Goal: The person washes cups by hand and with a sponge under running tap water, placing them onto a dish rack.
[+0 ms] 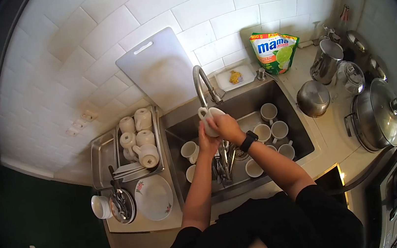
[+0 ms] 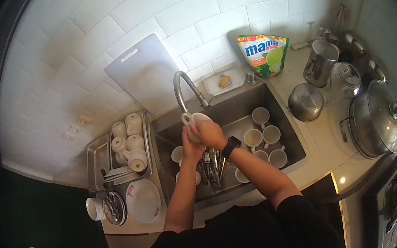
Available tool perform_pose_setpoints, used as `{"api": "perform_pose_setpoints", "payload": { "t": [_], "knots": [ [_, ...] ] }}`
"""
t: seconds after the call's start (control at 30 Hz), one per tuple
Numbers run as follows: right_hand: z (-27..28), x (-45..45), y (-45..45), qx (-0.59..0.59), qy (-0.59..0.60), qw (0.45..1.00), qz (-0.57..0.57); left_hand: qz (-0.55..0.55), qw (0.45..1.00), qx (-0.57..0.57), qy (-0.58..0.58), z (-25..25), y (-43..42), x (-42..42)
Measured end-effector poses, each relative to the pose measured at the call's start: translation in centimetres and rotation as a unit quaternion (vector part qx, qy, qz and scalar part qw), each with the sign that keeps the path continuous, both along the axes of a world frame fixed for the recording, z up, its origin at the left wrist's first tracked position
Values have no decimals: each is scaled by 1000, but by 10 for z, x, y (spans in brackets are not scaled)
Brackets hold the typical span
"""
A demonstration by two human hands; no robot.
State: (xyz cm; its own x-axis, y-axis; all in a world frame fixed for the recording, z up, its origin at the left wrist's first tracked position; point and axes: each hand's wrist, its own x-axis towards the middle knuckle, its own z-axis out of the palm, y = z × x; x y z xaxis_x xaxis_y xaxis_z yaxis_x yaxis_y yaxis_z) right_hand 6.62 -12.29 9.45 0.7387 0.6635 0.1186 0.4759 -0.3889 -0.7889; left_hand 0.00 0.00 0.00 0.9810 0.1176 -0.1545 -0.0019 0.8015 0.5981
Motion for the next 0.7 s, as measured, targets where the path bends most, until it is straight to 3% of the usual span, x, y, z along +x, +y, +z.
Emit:
{"api": "perform_pose_setpoints", "payload": {
  "t": [0.03, 0.1, 0.17, 0.27, 0.37, 0.5, 0.7],
  "knots": [
    [-1, -1, 1, 1, -36, 999, 30, -55, 994, -82, -43, -15, 14, 1],
    [-10, -8, 3, 45, -133, 985, 102, -44, 992, -119, -7, -2, 15, -9],
    [-23, -2, -1, 112, -278, 935, 189, 88, 988, -40, 119, 53, -13, -9],
    [28, -7, -27, -10, -306, 920, 244, 63, 994, -60, 65, 64, -21, -17],
    [24, -5, -29, 54, -305, 926, 214, 55, 992, -79, 77, 73, -27, -19],
    [9, -10, -19, 6, -240, 963, 126, 44, 989, -123, 70, 59, -29, -17],
    [9, -25, -4, 15, -120, 992, 38, 121, 978, -138, 95, 33, -24, -8]
  ]
}}
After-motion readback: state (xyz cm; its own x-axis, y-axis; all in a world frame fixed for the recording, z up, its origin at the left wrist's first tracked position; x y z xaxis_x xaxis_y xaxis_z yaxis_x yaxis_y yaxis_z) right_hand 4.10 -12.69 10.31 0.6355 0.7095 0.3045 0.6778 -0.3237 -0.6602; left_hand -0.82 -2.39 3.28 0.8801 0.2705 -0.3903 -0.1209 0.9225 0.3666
